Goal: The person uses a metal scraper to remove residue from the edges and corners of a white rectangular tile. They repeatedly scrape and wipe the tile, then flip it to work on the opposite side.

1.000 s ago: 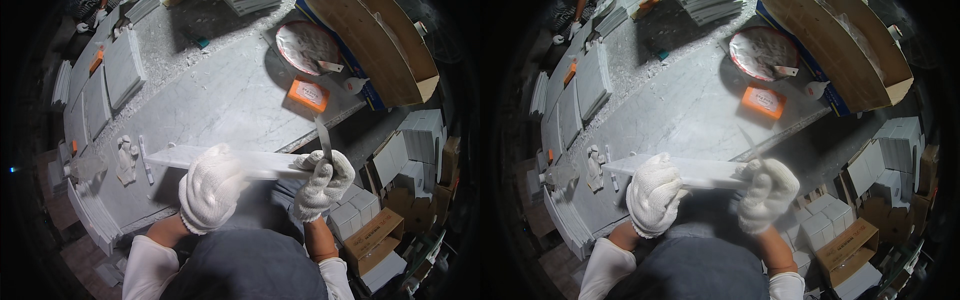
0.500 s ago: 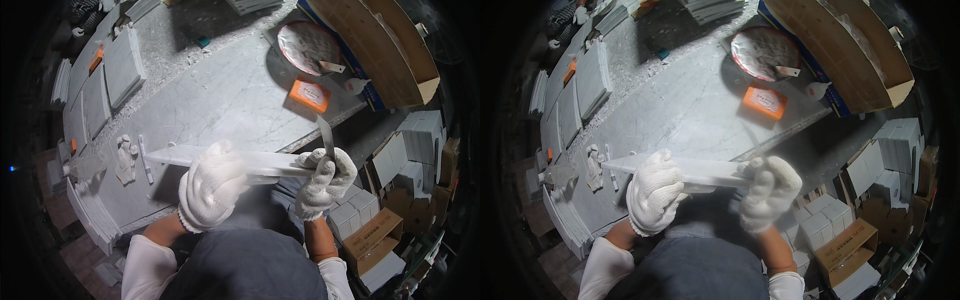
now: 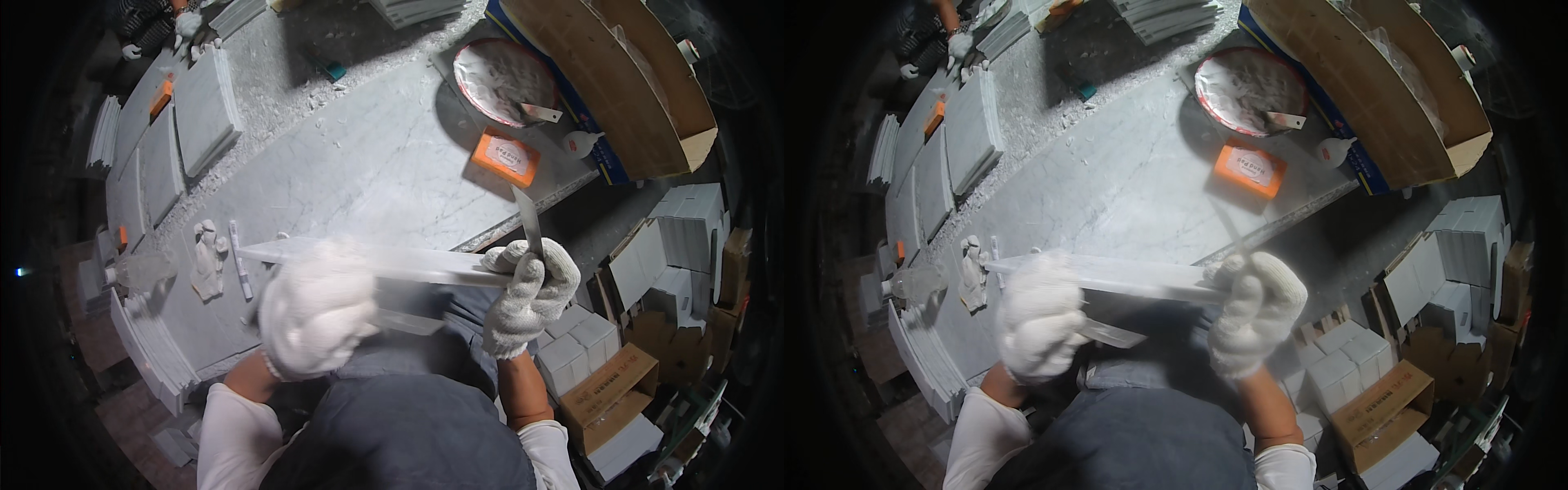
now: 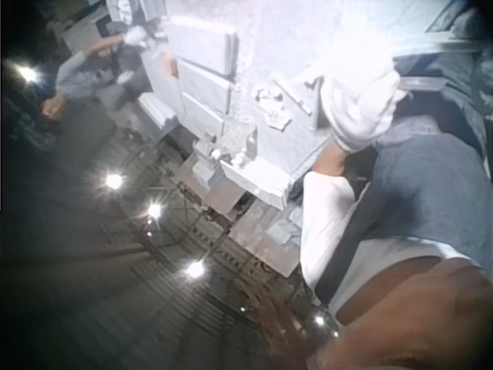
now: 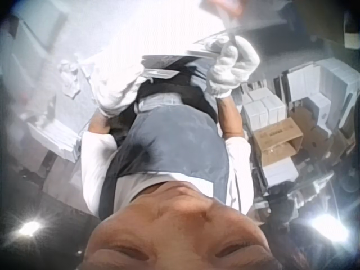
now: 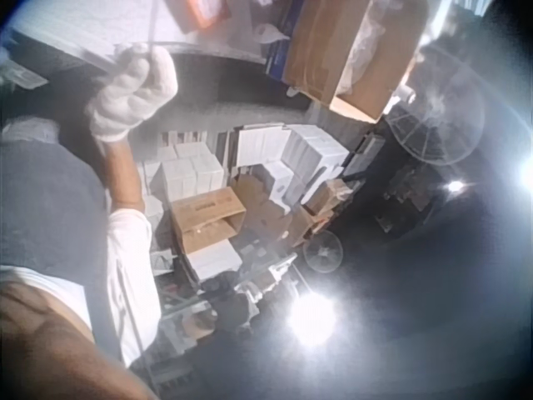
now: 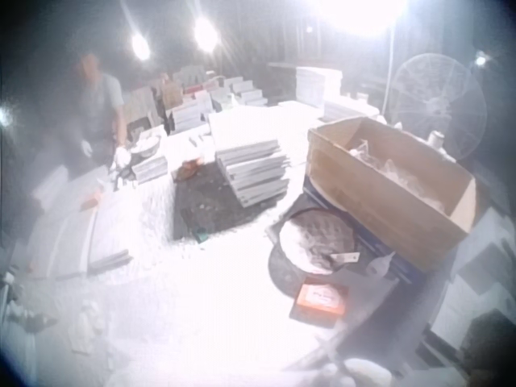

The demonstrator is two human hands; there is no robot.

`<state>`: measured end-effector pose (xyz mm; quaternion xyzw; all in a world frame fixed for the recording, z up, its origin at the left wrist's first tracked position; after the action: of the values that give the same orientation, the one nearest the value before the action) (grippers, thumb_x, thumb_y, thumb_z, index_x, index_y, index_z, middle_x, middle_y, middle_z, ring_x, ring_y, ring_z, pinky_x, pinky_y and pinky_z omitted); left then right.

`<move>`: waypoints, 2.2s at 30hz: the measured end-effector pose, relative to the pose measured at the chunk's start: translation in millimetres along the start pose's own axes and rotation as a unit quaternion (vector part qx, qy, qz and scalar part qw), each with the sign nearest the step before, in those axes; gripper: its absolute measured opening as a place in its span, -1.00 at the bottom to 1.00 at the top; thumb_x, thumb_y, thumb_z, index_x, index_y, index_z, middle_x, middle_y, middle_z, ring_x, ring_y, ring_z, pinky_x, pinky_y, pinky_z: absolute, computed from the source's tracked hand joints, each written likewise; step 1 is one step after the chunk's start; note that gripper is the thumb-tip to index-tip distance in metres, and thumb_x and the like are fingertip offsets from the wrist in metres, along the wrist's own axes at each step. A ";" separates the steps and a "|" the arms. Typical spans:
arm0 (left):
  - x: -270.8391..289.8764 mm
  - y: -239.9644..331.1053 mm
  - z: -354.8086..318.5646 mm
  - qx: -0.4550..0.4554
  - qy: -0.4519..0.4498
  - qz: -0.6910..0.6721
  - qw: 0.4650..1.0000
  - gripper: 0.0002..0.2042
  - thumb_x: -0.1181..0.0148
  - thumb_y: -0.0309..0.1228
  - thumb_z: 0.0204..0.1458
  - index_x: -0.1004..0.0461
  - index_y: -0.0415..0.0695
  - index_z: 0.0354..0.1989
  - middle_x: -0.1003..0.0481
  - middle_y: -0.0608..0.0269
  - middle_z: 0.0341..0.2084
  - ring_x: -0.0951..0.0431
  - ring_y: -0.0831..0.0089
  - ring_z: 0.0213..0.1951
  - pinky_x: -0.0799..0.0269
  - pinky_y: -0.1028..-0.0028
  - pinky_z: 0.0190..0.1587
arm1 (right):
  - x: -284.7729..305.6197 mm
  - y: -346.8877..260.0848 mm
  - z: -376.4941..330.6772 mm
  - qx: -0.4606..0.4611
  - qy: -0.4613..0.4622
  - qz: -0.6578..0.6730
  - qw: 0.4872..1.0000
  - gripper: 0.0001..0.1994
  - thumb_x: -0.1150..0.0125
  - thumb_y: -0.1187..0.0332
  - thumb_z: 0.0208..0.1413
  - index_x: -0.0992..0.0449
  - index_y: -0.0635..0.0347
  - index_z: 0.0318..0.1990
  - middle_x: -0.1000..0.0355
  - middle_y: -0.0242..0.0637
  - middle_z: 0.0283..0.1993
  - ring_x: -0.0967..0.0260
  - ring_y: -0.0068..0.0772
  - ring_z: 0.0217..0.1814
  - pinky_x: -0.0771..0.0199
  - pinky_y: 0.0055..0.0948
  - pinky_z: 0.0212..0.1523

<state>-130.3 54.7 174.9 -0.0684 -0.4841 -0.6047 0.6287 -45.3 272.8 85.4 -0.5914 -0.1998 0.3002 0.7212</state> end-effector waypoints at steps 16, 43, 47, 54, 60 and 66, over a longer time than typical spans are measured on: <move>-57.8 -224.1 84.0 0.206 -0.194 0.054 0.958 -0.81 -0.25 -0.32 0.13 -0.61 -0.20 -0.26 -0.57 0.01 -0.28 -0.62 0.09 -0.16 -0.51 0.22 -0.03 | 5.8 5.6 5.5 0.030 -0.072 0.009 0.997 -0.77 -0.09 0.32 0.48 -0.34 0.26 0.12 -0.52 -0.21 -0.18 -0.54 -0.51 -0.35 -0.67 -0.45 -0.22; -8.9 -36.7 0.0 0.086 -0.183 0.238 0.950 -0.62 -0.48 -0.25 -0.16 -0.61 -0.10 -0.14 -0.60 0.14 -0.33 -0.61 0.10 -0.25 -0.51 0.16 -0.17 | 0.9 3.6 14.8 -0.092 0.017 0.098 0.991 -0.71 -0.14 0.28 0.46 -0.37 0.35 0.09 -0.54 -0.20 -0.24 -0.54 -0.46 -0.33 -0.61 -0.45 -0.25; -6.6 -39.5 -12.6 0.064 -0.176 0.217 0.958 -0.64 -0.50 -0.28 -0.24 -0.58 -0.08 -0.23 -0.51 0.14 -0.43 -0.54 0.08 -0.34 -0.45 0.12 -0.24 | 14.6 14.5 11.6 -0.103 0.006 0.107 0.989 -0.71 -0.07 0.25 0.49 -0.34 0.29 0.15 -0.53 -0.21 -0.16 -0.56 -0.42 -0.26 -0.68 -0.35 -0.17; -9.3 -28.0 -31.8 -0.012 -0.109 0.238 0.965 -0.51 -0.52 -0.30 -0.34 -0.56 -0.07 -0.13 -0.56 0.20 -0.33 -0.59 0.05 -0.22 -0.50 0.10 -0.14 | 40.6 40.1 -12.3 -0.136 0.017 0.133 0.982 -0.67 -0.06 0.21 0.51 -0.28 0.21 0.22 -0.47 -0.25 -0.08 -0.52 -0.31 -0.10 -0.65 -0.14 -0.01; -11.1 -21.6 -54.6 -0.014 -0.107 0.253 0.962 -0.46 -0.49 -0.35 -0.32 -0.58 -0.08 -0.02 -0.61 0.14 -0.16 -0.62 0.04 -0.09 -0.51 0.05 0.01 | 39.2 47.4 -24.9 -0.127 -0.011 0.152 0.980 -0.71 -0.03 0.25 0.51 -0.30 0.22 0.21 -0.50 -0.22 -0.10 -0.53 -0.31 -0.13 -0.63 -0.15 0.00; -13.1 -16.3 -65.7 -0.011 -0.116 0.219 0.969 -0.47 -0.49 -0.34 -0.28 -0.59 -0.08 0.00 -0.62 0.14 -0.11 -0.63 0.03 -0.03 -0.51 0.00 0.09 | 35.2 48.9 -32.4 -0.121 -0.012 0.156 0.980 -0.67 -0.14 0.24 0.45 -0.33 0.32 0.13 -0.53 -0.10 -0.10 -0.58 -0.31 -0.17 -0.74 -0.25 -0.18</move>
<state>-106.6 15.5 123.4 -0.2490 -0.5203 -0.4456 0.6847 -8.1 278.5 28.3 -0.6945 -0.1481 0.3896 0.5865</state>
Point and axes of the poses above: each hand's wrist, its own z-axis towards the middle knuckle, its own x-axis out of the back of the hand, y = z × x, the point moved 4 cm from there along z, towards the middle knuckle
